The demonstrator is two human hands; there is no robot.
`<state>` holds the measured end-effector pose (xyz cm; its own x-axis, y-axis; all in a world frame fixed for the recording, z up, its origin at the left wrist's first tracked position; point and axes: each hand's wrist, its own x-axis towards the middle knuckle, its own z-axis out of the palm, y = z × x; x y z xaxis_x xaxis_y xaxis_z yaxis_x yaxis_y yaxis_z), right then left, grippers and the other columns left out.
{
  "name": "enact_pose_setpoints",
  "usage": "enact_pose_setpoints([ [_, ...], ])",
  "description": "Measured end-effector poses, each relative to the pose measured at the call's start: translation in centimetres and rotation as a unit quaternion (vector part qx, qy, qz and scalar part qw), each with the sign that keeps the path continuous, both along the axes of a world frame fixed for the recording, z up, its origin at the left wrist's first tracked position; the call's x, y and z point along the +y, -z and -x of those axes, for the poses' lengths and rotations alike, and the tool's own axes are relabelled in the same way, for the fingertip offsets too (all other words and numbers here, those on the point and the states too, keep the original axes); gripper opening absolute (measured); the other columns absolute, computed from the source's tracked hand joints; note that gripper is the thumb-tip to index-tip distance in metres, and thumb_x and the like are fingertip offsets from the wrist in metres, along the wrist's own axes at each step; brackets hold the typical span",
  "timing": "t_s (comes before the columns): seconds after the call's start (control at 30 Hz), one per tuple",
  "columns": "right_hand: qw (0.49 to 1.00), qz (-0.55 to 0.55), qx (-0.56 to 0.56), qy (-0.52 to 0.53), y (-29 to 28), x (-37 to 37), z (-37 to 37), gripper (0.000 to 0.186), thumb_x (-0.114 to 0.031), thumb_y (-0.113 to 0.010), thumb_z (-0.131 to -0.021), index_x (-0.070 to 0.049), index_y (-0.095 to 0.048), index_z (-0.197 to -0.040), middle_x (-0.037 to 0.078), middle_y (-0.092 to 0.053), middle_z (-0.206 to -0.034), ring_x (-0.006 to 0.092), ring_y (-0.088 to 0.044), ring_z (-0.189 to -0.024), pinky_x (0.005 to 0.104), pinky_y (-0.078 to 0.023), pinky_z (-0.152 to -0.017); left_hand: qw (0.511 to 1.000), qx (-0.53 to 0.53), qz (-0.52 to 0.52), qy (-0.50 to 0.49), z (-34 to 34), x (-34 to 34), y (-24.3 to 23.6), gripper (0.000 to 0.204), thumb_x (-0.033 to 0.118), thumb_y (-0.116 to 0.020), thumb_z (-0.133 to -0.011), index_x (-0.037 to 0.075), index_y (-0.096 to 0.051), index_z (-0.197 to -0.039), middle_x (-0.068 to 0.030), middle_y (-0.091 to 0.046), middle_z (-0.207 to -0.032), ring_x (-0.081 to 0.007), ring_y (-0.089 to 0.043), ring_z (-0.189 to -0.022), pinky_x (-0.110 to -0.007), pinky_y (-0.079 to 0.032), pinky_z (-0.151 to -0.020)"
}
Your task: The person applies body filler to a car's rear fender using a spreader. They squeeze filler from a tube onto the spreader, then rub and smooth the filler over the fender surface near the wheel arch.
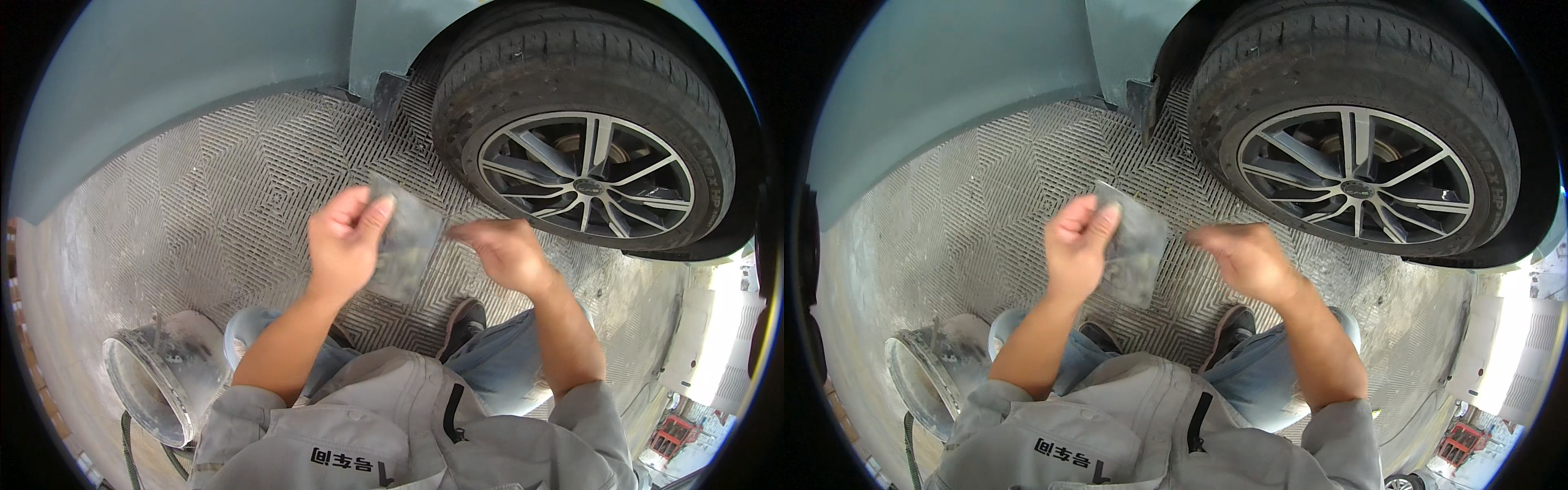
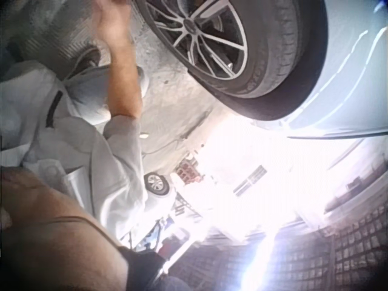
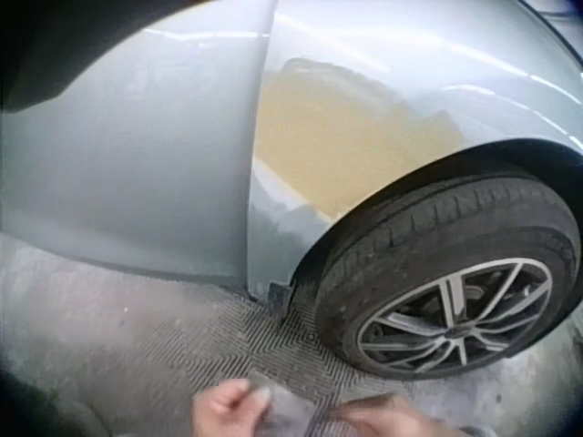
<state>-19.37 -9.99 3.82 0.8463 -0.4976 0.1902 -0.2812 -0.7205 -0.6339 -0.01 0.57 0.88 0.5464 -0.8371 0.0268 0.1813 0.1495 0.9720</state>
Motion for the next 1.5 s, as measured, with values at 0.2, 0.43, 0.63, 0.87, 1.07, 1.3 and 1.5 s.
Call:
enact_pose_setpoints([
  [0.2, 0.884, -0.318, -0.298, 0.168, 0.8, -0.3, -0.7, 0.024, 0.001, -0.062, -0.085, 0.001, -0.055, -0.108, 0.004, -0.064, -0.103, 0.0103, -0.059, -0.09, 0.0244, -0.048, -0.078, 0.997, 0.001, -0.056, 0.058, 0.1, -0.5, 0.2, 0.014, 0.01, -0.061, -0.09, -0.003, -0.062, -0.091, 0.0003, -0.062, -0.074, -0.0031, -0.051, -0.064, -0.019, -0.043, -0.058],
  [0.43, 0.994, 0.006, -0.096, 0.052, -1.2, 1.0, -0.5, 0.018, 0.0, -0.063, -0.082, -0.001, -0.064, -0.1, 0.012, -0.069, -0.084, 0.0186, -0.066, -0.067, 0.026, -0.053, -0.06, 0.985, -0.17, -0.017, -0.004, 1.4, 0.5, 0.9, 0.014, 0.009, -0.066, -0.085, -0.003, -0.061, -0.089, -0.0009, -0.057, -0.059, -0.0037, -0.042, -0.052, -0.023, -0.036, -0.046],
  [0.63, 0.991, 0.08, 0.09, -0.061, 0.3, -0.2, -0.8, 0.017, 0.003, -0.062, -0.08, -0.001, -0.065, -0.096, 0.011, -0.068, -0.083, 0.0208, -0.066, -0.069, 0.0301, -0.054, -0.062, 0.994, 0.055, 0.087, -0.043, -0.3, 0.3, -1.8, 0.012, 0.005, -0.058, -0.091, -0.006, -0.063, -0.093, -0.0027, -0.065, -0.079, -0.0053, -0.057, -0.066, -0.019, -0.048, -0.062],
  [0.87, 0.928, -0.204, -0.308, 0.054, -0.8, 0.6, -1.7, 0.012, 0.0, -0.06, -0.087, 0.003, -0.061, -0.098, 0.014, -0.068, -0.094, 0.0129, -0.062, -0.081, 0.0243, -0.049, -0.074, 0.994, -0.1, -0.032, 0.039, 1.0, 0.0, -0.2, 0.012, 0.009, -0.066, -0.085, -0.002, -0.063, -0.084, -0.003, -0.056, -0.058, -0.0039, -0.043, -0.052, -0.021, -0.037, -0.047],
  [1.07, 0.995, 0.056, -0.084, 0.023, -1.7, 1.3, -1.1, 0.024, 0.005, -0.061, -0.077, 0.002, -0.066, -0.1, 0.014, -0.069, -0.094, 0.0259, -0.068, -0.08, 0.028, -0.055, -0.069, 0.988, -0.147, 0.012, -0.039, 1.1, 1.0, -0.5, 0.011, 0.007, -0.068, -0.083, -0.003, -0.062, -0.082, -0.0058, -0.055, -0.056, -0.0054, -0.044, -0.049, -0.023, -0.038, -0.045],
  [1.3, 0.986, -0.027, 0.126, 0.108, -0.6, -0.3, -1.2, 0.02, 0.006, -0.057, -0.081, -0.004, -0.059, -0.098, 0.011, -0.066, -0.083, 0.0187, -0.065, -0.072, 0.0307, -0.052, -0.063, 0.989, 0.13, 0.057, 0.049, -2.0, 0.1, -1.0, 0.012, 0.009, -0.058, -0.092, -0.002, -0.06, -0.095, -0.0002, -0.063, -0.08, -0.0046, -0.055, -0.069, -0.02, -0.045, -0.063],
  [1.5, 0.873, -0.436, -0.201, 0.089, -1.6, -1.2, -0.9, 0.035, 0.009, -0.051, -0.087, 0.001, -0.042, -0.119, 0.009, -0.062, -0.106, 0.0124, -0.059, -0.098, 0.0261, -0.047, -0.085, 0.908, 0.288, -0.171, 0.252, -0.9, -0.6, 0.1, 0.014, 0.019, -0.063, -0.088, 0.004, -0.062, -0.088, 0.0019, -0.061, -0.081, -0.0067, -0.054, -0.071, -0.022, -0.045, -0.068],
])
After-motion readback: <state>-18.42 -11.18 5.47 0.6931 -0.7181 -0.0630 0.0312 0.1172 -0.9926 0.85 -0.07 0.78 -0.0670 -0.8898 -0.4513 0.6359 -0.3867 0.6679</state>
